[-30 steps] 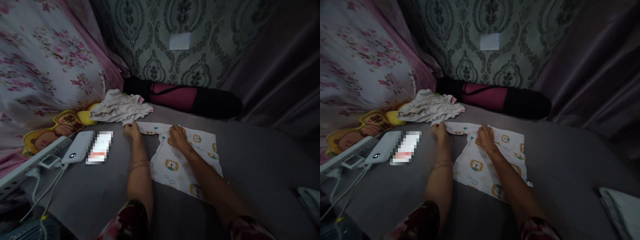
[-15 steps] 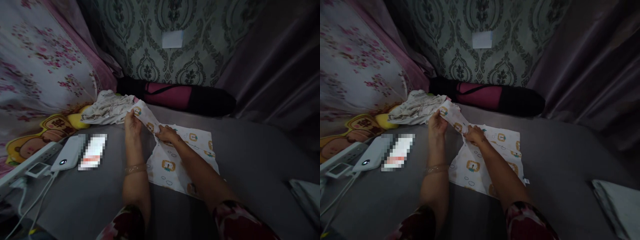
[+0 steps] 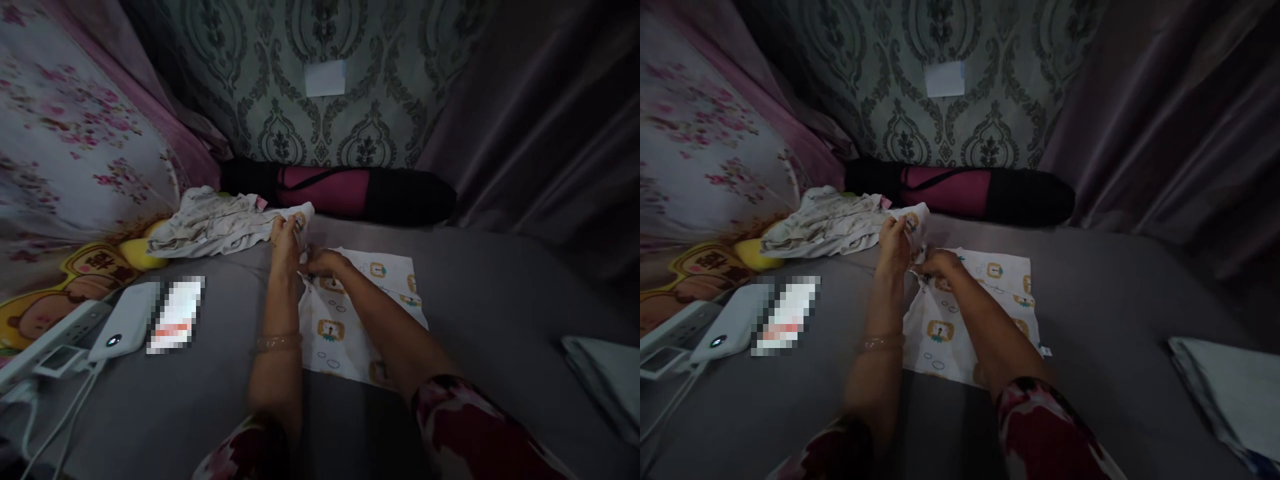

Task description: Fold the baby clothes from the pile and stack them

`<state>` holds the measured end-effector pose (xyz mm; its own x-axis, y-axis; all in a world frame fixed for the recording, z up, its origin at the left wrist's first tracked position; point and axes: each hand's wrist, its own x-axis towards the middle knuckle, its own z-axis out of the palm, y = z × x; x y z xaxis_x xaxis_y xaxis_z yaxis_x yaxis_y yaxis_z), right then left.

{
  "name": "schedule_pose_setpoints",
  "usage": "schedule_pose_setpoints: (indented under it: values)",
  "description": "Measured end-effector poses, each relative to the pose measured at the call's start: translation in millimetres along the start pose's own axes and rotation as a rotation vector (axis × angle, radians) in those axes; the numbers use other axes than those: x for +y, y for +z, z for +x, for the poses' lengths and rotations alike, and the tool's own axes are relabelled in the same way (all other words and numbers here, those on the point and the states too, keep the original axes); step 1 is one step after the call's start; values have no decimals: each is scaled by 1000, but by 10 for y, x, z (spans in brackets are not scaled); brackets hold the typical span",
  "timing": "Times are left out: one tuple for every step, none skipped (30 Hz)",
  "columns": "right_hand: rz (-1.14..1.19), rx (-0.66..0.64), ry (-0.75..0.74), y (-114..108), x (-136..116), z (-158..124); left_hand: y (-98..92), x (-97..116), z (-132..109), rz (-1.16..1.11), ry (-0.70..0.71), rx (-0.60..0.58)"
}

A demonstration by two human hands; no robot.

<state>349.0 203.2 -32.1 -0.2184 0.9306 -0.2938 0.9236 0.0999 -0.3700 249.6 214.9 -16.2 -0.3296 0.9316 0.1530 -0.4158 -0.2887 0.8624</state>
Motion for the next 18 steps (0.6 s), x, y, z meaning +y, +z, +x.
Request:
schedule_pose_setpoints:
  values:
    - [94, 60, -15, -8, 82, -45, 4, -6, -4, 19, 7, 3]
    - [207, 125, -9, -16, 172, -106, 16, -12, -14, 39, 13, 8]
    - [338, 182, 16, -25, 267, -180, 38, -18, -32, 57, 18, 10]
    - [478, 222, 58, -35, 364, -266, 72, -24, -63, 75, 25, 4]
    - [622, 239, 100, -44, 461, -360, 118, -29, -107, 91, 35, -14]
    - [763, 236, 130, -54, 557, -459, 175, -31, -166, 106, 47, -49]
    - [889, 227, 145, -63, 651, -558, 239, -32, -234, 121, 61, -106]
    - [990, 219, 154, -71, 741, -653, 303, -30, -308, 144, 73, -191]
    - [1063, 212, 162, -77, 828, -739, 362, -28, -380, 177, 80, -289]
    - [1116, 210, 176, -79, 910, -813, 408, -25, -442, 219, 78, -382]
    - [1161, 208, 192, -76, 986, -872, 435, -23, -487, 264, 65, -457]
    - [1208, 208, 207, -67, 1055, -917, 438, -23, -512, 307, 43, -497]
    - [1266, 207, 218, -52, 1116, -947, 417, -25, -513, 343, 16, -497]
    - [1342, 202, 222, -34, 1169, -965, 371, -29, -492, 372, -12, -469]
    - [1433, 193, 225, -13, 1214, -972, 306, -33, -455, 402, -36, -428]
    - [1526, 180, 225, 9, 1250, -972, 225, -37, -408, 445, -49, -385]
    - [1617, 168, 221, 30, 1279, -967, 138, -42, -358, 504, -48, -349]
    - [1706, 163, 217, 48, 1302, -960, 50, -46, -312, 576, -38, -319]
